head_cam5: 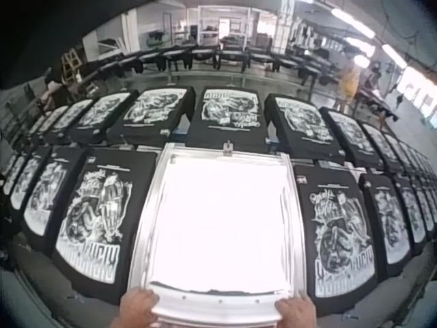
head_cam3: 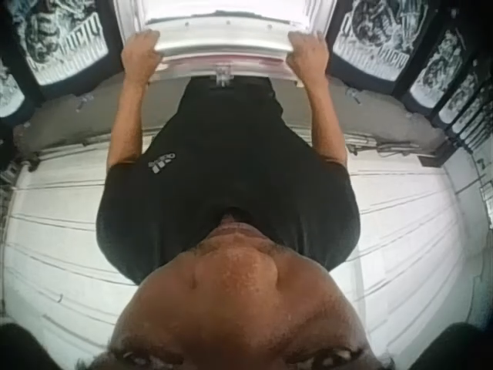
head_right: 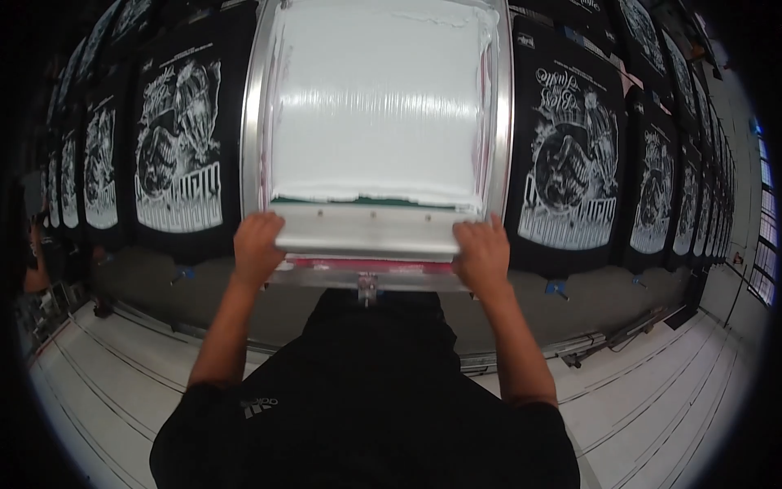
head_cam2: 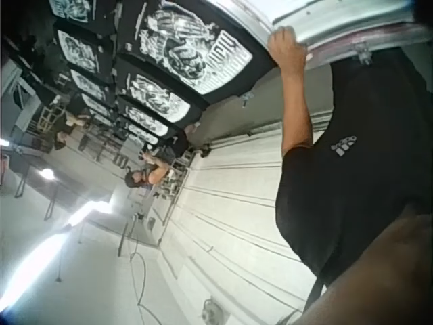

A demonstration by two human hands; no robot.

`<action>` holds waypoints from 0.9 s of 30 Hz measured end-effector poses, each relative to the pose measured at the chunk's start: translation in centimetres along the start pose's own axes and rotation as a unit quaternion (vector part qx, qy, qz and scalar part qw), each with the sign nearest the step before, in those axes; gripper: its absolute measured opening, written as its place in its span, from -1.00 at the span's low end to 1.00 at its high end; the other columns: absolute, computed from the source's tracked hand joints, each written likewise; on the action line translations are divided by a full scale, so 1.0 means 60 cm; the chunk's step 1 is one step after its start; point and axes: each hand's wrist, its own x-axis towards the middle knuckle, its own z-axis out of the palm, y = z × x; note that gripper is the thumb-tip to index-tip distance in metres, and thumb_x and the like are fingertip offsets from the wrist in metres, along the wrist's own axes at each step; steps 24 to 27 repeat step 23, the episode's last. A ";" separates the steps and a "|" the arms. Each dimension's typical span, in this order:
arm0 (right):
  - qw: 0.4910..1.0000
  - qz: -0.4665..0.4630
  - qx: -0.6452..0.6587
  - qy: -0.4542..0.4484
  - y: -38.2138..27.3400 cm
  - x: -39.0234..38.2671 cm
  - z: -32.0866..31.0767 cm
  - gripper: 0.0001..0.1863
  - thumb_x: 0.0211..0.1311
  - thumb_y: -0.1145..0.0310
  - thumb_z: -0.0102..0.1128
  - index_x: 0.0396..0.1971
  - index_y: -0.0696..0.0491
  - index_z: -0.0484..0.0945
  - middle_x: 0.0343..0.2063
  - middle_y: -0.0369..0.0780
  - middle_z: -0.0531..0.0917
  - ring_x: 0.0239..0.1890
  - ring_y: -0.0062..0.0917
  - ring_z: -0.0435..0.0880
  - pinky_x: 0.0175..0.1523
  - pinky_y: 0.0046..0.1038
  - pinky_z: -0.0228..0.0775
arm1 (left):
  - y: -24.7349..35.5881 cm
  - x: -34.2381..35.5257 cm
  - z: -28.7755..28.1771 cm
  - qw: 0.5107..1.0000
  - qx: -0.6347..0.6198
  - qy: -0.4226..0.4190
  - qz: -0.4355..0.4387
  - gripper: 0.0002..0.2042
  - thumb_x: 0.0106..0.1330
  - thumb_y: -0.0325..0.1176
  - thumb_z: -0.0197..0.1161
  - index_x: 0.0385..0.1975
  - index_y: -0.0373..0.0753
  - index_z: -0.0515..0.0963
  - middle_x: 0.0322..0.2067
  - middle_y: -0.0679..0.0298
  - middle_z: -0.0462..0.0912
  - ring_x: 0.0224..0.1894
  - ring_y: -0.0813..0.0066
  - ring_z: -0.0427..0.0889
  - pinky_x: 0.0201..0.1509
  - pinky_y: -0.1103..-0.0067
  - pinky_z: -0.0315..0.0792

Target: Printing a graphic onto black t-shirts using a screen and squeegee.

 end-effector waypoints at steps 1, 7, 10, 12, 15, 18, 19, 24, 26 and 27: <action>1.000 0.000 -0.021 -0.007 0.014 0.055 -0.007 -0.59 -0.31 0.57 0.23 -0.28 0.03 0.56 -0.34 -0.22 0.65 -0.18 -0.29 0.61 0.33 -0.01 0.22 | -0.024 0.045 0.007 1.000 0.015 -0.007 0.000 -0.64 -0.26 -0.61 0.23 -0.32 -0.29 0.56 -0.27 0.08 0.64 -0.15 0.06 0.61 -0.05 0.29 0.50; 0.994 0.006 -0.110 0.018 0.138 0.365 -0.023 -0.57 -0.24 0.51 0.24 -0.20 -0.01 0.67 -0.44 -0.11 0.69 -0.25 -0.24 0.67 0.29 -0.08 0.28 | -0.148 0.371 0.029 0.998 0.058 -0.007 -0.030 -0.66 -0.11 -0.43 0.38 -0.22 -0.15 0.66 -0.32 0.11 0.69 -0.16 0.10 0.64 -0.08 0.31 0.55; 0.989 -0.013 -0.144 0.009 0.173 0.508 -0.041 -0.73 -0.08 0.33 0.22 -0.28 -0.06 0.66 -0.43 -0.10 0.70 -0.23 -0.24 0.69 0.15 -0.14 0.35 | -0.227 0.496 0.025 0.995 0.093 0.013 -0.016 -0.67 -0.02 -0.23 0.36 -0.20 -0.11 0.69 -0.32 0.08 0.71 -0.25 0.01 0.68 -0.10 0.27 0.56; 0.986 -0.021 -0.161 0.023 0.222 0.583 -0.050 -0.58 -0.08 0.31 0.21 -0.10 -0.09 0.68 -0.28 -0.12 0.74 -0.22 -0.22 0.71 0.07 -0.20 0.41 | -0.234 0.578 0.017 0.993 0.108 -0.020 -0.039 -0.61 0.00 -0.10 0.39 -0.13 -0.03 0.69 -0.28 0.09 0.72 -0.18 0.05 0.69 -0.04 0.30 0.56; 0.987 -0.012 -0.155 -0.033 0.271 0.657 -0.086 -0.49 -0.06 0.30 0.14 0.01 -0.09 0.64 -0.17 -0.11 0.73 -0.09 -0.20 0.70 0.06 -0.23 0.52 | -0.231 0.658 -0.003 0.994 0.079 -0.071 -0.032 -0.62 0.00 -0.09 0.42 -0.20 -0.12 0.70 -0.31 0.06 0.72 -0.21 0.05 0.69 -0.07 0.32 0.53; 0.996 0.013 -0.077 -0.049 0.217 0.623 -0.107 -0.54 -0.09 0.33 0.21 -0.07 0.05 0.65 -0.26 0.00 0.70 -0.15 -0.09 0.68 0.01 -0.22 0.52 | -0.235 0.614 -0.036 0.994 0.080 -0.071 -0.003 -0.65 0.02 -0.10 0.45 -0.29 -0.21 0.69 -0.38 0.04 0.71 -0.28 0.08 0.69 -0.14 0.34 0.51; 0.992 0.040 -0.081 -0.092 0.185 0.566 -0.121 -0.55 -0.08 0.34 0.22 -0.07 0.05 0.66 -0.25 0.00 0.71 -0.15 -0.11 0.68 0.01 -0.24 0.53 | -0.192 0.565 -0.052 0.997 0.036 -0.062 -0.016 -0.63 0.03 -0.08 0.46 -0.30 -0.25 0.68 -0.38 0.03 0.69 -0.28 0.09 0.68 -0.14 0.36 0.51; 0.982 0.027 -0.169 -0.084 0.074 0.311 -0.144 -0.56 -0.02 0.32 0.28 -0.04 -0.01 0.68 -0.13 -0.03 0.71 -0.05 -0.21 0.69 0.07 -0.32 0.52 | -0.126 0.328 -0.102 0.985 0.134 -0.109 -0.012 -0.62 0.13 -0.06 0.43 -0.18 -0.21 0.68 -0.19 0.07 0.71 -0.12 0.05 0.68 0.08 0.37 0.50; 0.982 0.027 -0.169 -0.084 0.074 0.311 -0.144 -0.56 -0.02 0.32 0.28 -0.04 -0.01 0.68 -0.13 -0.03 0.71 -0.05 -0.21 0.69 0.07 -0.32 0.52 | -0.126 0.328 -0.102 0.985 0.134 -0.109 -0.012 -0.62 0.13 -0.06 0.43 -0.18 -0.21 0.68 -0.19 0.07 0.71 -0.12 0.05 0.68 0.08 0.37 0.50; 0.982 0.027 -0.169 -0.084 0.074 0.311 -0.144 -0.56 -0.02 0.32 0.28 -0.04 -0.01 0.68 -0.13 -0.03 0.71 -0.05 -0.21 0.69 0.07 -0.32 0.52 | -0.126 0.328 -0.102 0.985 0.134 -0.109 -0.012 -0.62 0.13 -0.06 0.43 -0.18 -0.21 0.68 -0.19 0.07 0.71 -0.12 0.05 0.68 0.08 0.37 0.50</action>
